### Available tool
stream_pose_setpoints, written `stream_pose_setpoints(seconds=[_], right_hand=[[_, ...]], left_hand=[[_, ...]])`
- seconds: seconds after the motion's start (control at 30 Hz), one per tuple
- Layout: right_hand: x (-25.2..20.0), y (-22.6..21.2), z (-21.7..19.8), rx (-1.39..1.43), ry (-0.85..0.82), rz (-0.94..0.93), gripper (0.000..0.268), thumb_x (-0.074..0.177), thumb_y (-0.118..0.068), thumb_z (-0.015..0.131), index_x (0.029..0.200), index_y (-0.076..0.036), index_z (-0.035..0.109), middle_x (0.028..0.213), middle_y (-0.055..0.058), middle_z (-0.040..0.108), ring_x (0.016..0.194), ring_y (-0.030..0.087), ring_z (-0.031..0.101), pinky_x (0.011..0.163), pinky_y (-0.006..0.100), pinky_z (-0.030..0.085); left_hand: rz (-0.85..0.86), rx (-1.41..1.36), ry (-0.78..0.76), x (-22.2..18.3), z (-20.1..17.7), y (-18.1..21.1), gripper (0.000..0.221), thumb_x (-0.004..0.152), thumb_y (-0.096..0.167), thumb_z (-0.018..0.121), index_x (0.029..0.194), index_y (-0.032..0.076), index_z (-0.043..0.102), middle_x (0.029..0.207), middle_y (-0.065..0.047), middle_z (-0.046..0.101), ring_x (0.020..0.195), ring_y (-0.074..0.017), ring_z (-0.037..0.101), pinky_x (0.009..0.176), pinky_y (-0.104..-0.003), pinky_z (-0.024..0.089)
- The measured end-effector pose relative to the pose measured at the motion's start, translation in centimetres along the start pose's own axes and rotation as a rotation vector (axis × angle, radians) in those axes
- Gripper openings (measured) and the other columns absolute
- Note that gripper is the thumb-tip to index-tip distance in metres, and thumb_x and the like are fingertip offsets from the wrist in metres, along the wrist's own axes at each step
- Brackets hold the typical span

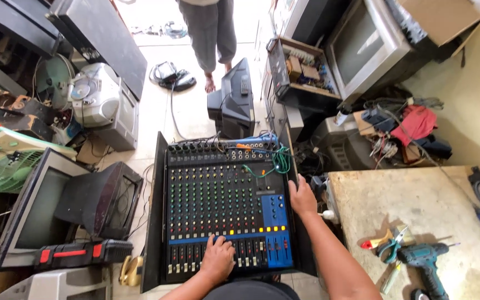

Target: A person is seen repairing an audio mixer in a workshop. They start by adjusting the faders and knobs on the control panel, then they use a hand tool to trim or adjust the side frame of the device.

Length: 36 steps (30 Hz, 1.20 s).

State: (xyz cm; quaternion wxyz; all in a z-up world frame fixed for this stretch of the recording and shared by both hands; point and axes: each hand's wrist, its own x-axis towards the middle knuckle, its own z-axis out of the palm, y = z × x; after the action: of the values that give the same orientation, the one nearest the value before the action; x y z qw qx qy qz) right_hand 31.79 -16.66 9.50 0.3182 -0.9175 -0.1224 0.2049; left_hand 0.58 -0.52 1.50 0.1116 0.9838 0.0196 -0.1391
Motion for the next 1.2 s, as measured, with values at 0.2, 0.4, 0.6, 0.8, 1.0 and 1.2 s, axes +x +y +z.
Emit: stream_pose_setpoints(seconds=[0.2,0.4,0.6,0.8,1.0,1.2], right_hand=[[1.3,2.1,1.5,-0.085,0.11,-0.046,0.051,0.107,-0.044,0.031,0.138,-0.013,0.056,0.12,0.018,0.069,0.108,0.047,0.063,0.084,0.058,0.048],[1.4,1.4,0.9,-0.067,0.069,0.009,0.057,0.107,-0.046,0.028,0.146,-0.01,0.049,0.134,0.018,0.065,0.118,0.043,0.062,0.09,0.057,0.049],[2.0,2.4,1.4,-0.037,0.117,-0.069,0.052,0.106,-0.044,0.032,0.14,-0.011,0.053,0.128,0.021,0.066,0.114,0.047,0.062,0.088,0.059,0.048],[2.4,2.7,1.4,-0.01,0.095,-0.051,0.049,0.105,-0.046,0.033,0.135,-0.015,0.056,0.126,0.018,0.067,0.115,0.045,0.062,0.092,0.056,0.047],[2.6,2.8,1.3,-0.003,0.054,-0.043,0.05,0.106,-0.046,0.03,0.134,-0.014,0.055,0.121,0.017,0.069,0.111,0.042,0.064,0.085,0.055,0.049],[2.4,3.1,1.4,0.026,0.039,-0.007,0.052,0.106,-0.046,0.031,0.142,-0.014,0.051,0.133,0.018,0.064,0.114,0.043,0.064,0.086,0.057,0.051]], left_hand=[[-0.018,-0.022,0.115,-0.6,0.9,0.2,0.036,0.084,0.034,0.08,0.113,0.012,0.076,0.127,-0.007,0.067,0.127,-0.0337,0.048,0.113,-0.064,0.027],[-0.003,-0.016,0.171,-0.1,1.3,-0.3,0.032,0.081,0.031,0.08,0.108,0.013,0.078,0.124,-0.007,0.068,0.126,-0.0356,0.049,0.111,-0.067,0.028],[-0.052,-0.091,0.116,-0.1,0.9,-0.1,0.032,0.083,0.03,0.081,0.11,0.013,0.077,0.128,-0.007,0.066,0.13,-0.0361,0.046,0.112,-0.068,0.024],[-0.085,-0.099,-0.194,1.3,0.2,-0.7,0.044,0.09,0.04,0.081,0.121,0.012,0.07,0.14,-0.005,0.057,0.139,-0.0348,0.037,0.115,-0.07,0.021],[-0.099,-0.065,-0.084,1.4,1.4,-0.8,0.04,0.083,0.043,0.084,0.11,0.016,0.073,0.13,0.0,0.063,0.133,-0.0348,0.041,0.112,-0.067,0.026],[-0.176,-0.078,-0.196,1.1,-0.6,0.7,0.037,0.088,0.038,0.081,0.118,0.019,0.073,0.135,-0.001,0.061,0.137,-0.0321,0.039,0.115,-0.062,0.024]])
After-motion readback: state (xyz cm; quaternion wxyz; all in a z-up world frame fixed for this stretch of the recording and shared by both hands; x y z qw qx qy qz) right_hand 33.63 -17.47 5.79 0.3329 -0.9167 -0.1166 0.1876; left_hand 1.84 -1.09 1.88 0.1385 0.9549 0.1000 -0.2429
